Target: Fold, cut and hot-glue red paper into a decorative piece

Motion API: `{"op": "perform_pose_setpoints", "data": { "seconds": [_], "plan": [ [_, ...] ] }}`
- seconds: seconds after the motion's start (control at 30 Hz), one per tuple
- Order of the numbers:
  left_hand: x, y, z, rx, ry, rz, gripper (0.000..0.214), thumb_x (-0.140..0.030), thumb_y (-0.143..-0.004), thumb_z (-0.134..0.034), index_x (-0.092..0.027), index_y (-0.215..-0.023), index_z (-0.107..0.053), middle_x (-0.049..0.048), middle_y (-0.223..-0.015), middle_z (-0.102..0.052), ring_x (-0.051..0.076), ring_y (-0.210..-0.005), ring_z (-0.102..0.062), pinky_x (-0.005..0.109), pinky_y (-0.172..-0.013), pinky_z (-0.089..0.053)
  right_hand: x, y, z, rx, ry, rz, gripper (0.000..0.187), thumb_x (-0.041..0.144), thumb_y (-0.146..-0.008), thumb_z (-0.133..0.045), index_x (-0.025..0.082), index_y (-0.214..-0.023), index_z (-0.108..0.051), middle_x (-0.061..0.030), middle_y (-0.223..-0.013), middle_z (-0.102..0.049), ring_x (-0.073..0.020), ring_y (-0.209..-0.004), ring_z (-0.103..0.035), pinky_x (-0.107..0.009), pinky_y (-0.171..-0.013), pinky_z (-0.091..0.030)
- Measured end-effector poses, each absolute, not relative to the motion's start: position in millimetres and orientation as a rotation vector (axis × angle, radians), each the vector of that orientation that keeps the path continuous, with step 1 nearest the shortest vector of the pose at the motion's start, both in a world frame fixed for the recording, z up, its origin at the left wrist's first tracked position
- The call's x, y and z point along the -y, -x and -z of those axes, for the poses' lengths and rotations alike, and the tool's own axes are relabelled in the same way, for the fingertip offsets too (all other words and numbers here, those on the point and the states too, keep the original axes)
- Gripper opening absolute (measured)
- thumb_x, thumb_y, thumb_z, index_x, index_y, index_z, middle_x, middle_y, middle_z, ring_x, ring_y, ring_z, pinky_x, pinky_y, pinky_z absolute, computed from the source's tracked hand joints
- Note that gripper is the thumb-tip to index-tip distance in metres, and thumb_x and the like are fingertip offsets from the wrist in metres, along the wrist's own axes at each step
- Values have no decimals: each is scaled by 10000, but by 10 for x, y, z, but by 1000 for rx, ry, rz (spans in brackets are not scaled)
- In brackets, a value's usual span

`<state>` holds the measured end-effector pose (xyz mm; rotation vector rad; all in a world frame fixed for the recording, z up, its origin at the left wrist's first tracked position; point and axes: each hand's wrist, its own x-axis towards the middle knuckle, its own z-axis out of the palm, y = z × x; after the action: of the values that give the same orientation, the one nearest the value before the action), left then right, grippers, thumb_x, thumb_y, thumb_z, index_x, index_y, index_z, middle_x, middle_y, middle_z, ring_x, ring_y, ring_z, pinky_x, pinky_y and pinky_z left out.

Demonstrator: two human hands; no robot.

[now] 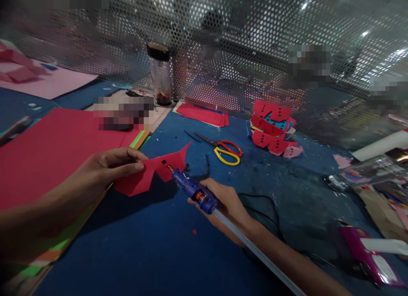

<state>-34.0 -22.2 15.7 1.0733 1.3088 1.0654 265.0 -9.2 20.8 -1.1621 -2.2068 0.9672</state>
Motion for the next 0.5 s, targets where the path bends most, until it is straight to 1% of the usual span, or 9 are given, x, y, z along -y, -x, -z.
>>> {"op": "perform_pose_setpoints", "data": {
  "seconds": [0.13,0.27,0.43,0.5],
  "plan": [
    [246,296,-202,-1321,-1058,-1087,244,-422,-827,-803,-236,-969,-735,-1,-824,-715,115,-673,-612,168,-553,-474,85,-2656,-211,2219,1147,-951,225,434,-943,-655,213,-922,-614,25,-750,-628,-114,-632,-557,-230,-577,-429],
    [255,289,-202,-1344,-1081,-1087,227,-417,-838,-789,-235,-963,-734,-7,-804,-707,118,-663,-594,177,-536,-442,86,-2635,-216,2225,1154,-921,222,432,-943,-653,214,-922,-617,19,-752,-640,-119,-637,-570,-233,-579,-430],
    [257,300,-191,-1314,-1102,-1030,242,-436,-849,-783,-245,-988,-730,-36,-813,-714,116,-696,-591,184,-591,-444,96,-2611,-226,2242,1114,-952,201,407,-947,-655,207,-939,-633,23,-760,-643,-107,-626,-571,-222,-584,-430],
    [268,287,-200,-1323,-1094,-1033,259,-439,-838,-790,-235,-982,-724,-38,-805,-713,117,-696,-588,187,-589,-432,100,-2610,-221,2239,1114,-965,200,402,-949,-655,203,-951,-639,21,-772,-648,-107,-633,-578,-220,-589,-432]
  ]
}}
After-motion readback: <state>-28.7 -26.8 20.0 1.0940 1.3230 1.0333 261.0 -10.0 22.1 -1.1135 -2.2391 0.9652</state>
